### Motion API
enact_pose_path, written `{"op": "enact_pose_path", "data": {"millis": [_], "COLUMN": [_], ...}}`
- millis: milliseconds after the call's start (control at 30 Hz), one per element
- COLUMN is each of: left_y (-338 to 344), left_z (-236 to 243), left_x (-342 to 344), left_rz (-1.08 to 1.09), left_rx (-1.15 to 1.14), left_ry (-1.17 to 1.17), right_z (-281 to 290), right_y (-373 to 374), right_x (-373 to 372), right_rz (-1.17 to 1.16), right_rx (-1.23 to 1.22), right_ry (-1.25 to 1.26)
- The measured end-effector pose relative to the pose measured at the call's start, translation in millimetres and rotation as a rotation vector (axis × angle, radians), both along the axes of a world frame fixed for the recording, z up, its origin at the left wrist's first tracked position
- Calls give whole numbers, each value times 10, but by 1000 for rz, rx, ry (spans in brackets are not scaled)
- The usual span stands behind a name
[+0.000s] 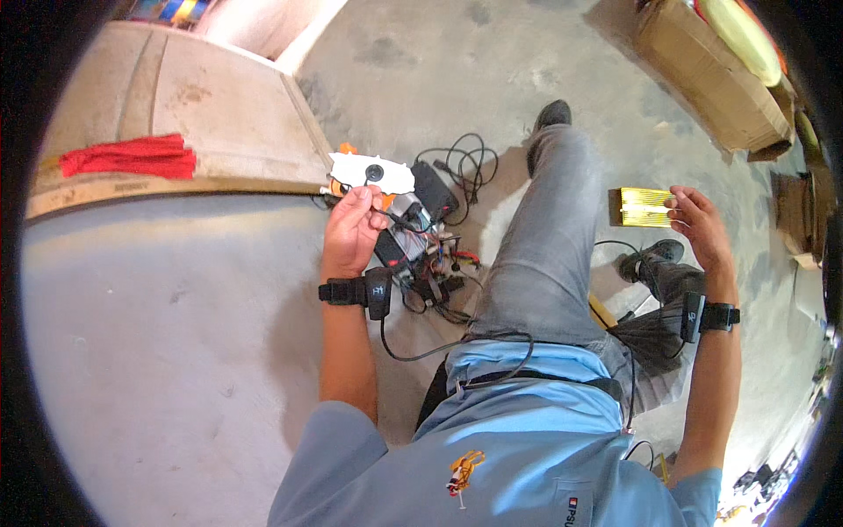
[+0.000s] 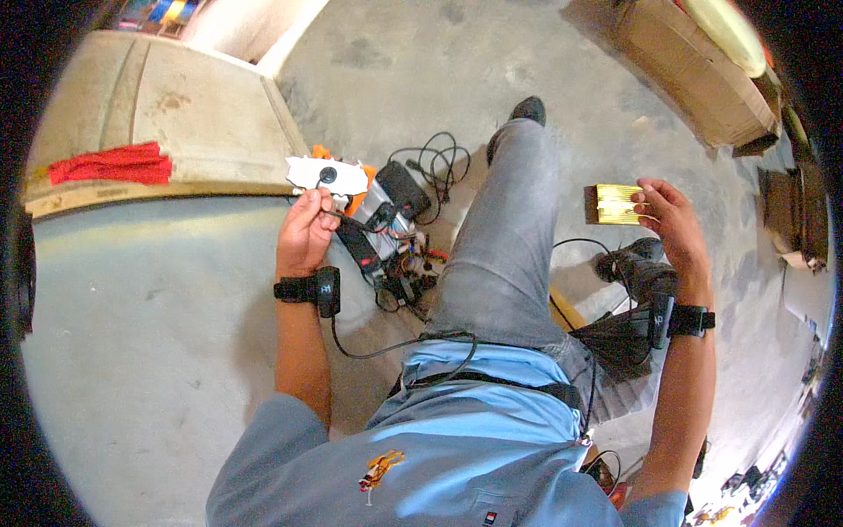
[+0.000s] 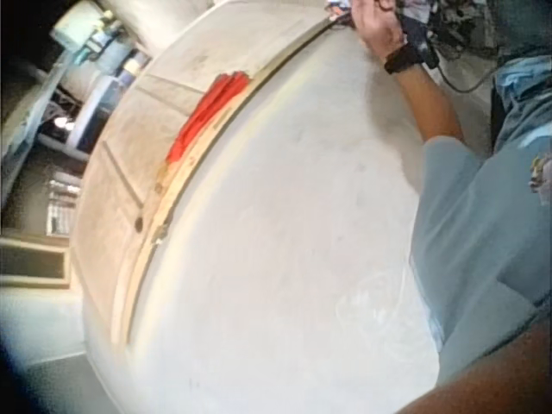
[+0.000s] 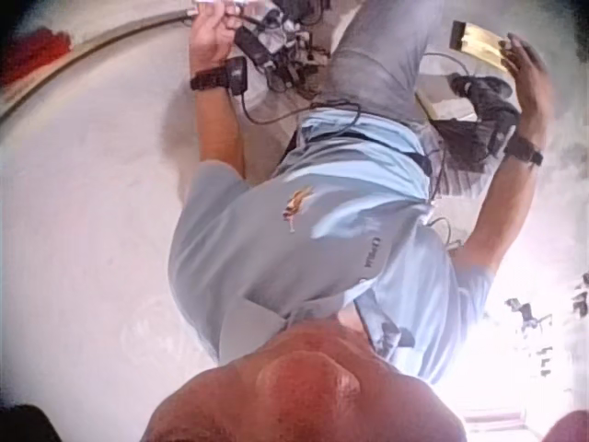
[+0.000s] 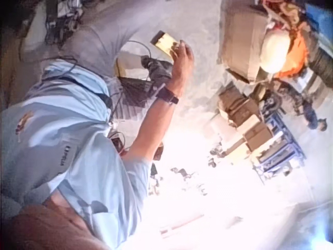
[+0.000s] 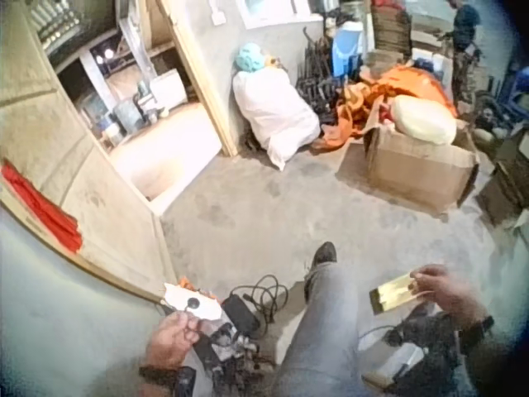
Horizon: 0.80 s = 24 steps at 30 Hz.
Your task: Connecting wires and electrical connectors to a small component or sensor.
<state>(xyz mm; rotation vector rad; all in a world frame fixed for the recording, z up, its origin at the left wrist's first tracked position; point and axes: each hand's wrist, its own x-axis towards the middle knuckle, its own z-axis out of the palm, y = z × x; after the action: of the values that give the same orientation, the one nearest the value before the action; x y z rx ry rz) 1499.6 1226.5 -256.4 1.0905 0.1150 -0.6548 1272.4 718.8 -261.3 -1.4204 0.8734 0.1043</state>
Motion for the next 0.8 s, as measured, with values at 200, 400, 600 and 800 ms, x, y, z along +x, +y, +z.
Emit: {"op": "enact_pose_path", "data": {"millis": [200,400,600,800], "left_y": [-980,-2165,-3380,-4477], "left_z": [1009,1668,2048,1994], "left_x": [196,182,-79,-179], "left_rz": [-233,-456,-726,-912], "left_rx": [-135,-311,-467,-484], "left_ry": [-188,-315,-363,-344], "right_z": [295,585,762,979], "right_y": [-59,-147,-121,-611], "right_x": [53,97,139,-19], "right_rz": [-64,-15,51,-395], "right_rx": [-19,8,496,298], "right_ry": [-172,-348,-695,-976]}}
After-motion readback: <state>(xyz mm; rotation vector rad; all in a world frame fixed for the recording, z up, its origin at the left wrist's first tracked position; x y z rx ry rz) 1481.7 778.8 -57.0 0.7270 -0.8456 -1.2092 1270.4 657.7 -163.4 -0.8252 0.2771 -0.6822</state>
